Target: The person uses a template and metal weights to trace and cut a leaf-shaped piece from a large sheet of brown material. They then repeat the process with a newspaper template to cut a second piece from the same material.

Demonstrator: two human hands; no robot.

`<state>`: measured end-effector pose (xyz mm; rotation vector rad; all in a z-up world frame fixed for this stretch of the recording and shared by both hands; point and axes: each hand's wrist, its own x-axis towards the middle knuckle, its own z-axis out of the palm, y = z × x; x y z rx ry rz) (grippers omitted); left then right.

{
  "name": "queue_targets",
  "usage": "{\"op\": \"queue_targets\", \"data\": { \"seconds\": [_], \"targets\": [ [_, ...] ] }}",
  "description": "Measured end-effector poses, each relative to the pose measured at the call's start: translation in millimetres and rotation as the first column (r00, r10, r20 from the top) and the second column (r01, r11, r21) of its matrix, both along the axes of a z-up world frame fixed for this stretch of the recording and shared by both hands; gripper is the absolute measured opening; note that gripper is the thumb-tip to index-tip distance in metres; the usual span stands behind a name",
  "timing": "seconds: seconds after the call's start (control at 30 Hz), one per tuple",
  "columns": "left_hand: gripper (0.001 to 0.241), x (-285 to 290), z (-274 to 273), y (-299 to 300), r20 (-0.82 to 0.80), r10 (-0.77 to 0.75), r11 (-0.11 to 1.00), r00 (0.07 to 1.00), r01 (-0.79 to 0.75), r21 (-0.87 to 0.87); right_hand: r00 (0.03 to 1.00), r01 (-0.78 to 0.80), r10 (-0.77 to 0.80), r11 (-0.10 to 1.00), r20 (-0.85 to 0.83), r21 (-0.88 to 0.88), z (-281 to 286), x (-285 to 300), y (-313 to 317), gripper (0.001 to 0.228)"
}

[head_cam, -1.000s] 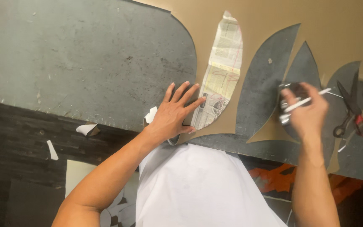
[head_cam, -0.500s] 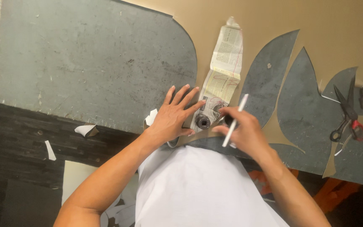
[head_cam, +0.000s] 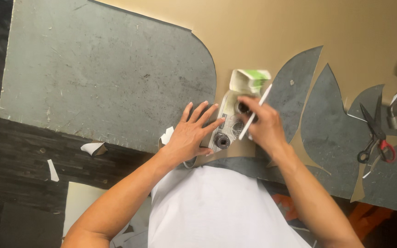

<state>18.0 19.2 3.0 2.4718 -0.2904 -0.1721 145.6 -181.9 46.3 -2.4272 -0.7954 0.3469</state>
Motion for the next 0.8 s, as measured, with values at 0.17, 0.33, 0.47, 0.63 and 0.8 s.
{"op": "queue_targets", "data": {
  "seconds": [0.17, 0.33, 0.47, 0.63, 0.8],
  "targets": [
    [0.107, 3, -1, 0, -0.025, -0.005, 1.000, 1.000, 0.005, -0.004, 0.996, 0.010, -0.018, 0.997, 0.092, 0.081, -16, 57, 18, 0.045],
    [0.108, 3, 3, 0, -0.021, 0.002, 1.000, 1.000, -0.001, 0.004, 0.982, 0.078, -0.095, 0.992, 0.166, 0.102, -25, 94, 35, 0.048],
    [0.113, 6, 9, 2, -0.111, -0.033, 0.999, 0.993, 0.035, 0.017, 0.969, 0.031, -0.073, 0.984, 0.235, 0.177, -21, 96, 30, 0.061],
    [0.099, 23, 15, 29, -0.025, 0.002, 0.931, 1.000, -0.011, -0.364, 0.938, 0.197, -0.254, 0.951, 0.234, 0.239, -14, 67, 14, 0.057],
    [0.047, 89, 0, 25, 0.172, 0.232, 0.907, 0.958, -0.149, -0.394, 0.932, 0.124, -0.173, 0.978, 0.320, 0.167, -23, 19, 17, 0.045]
  ]
}}
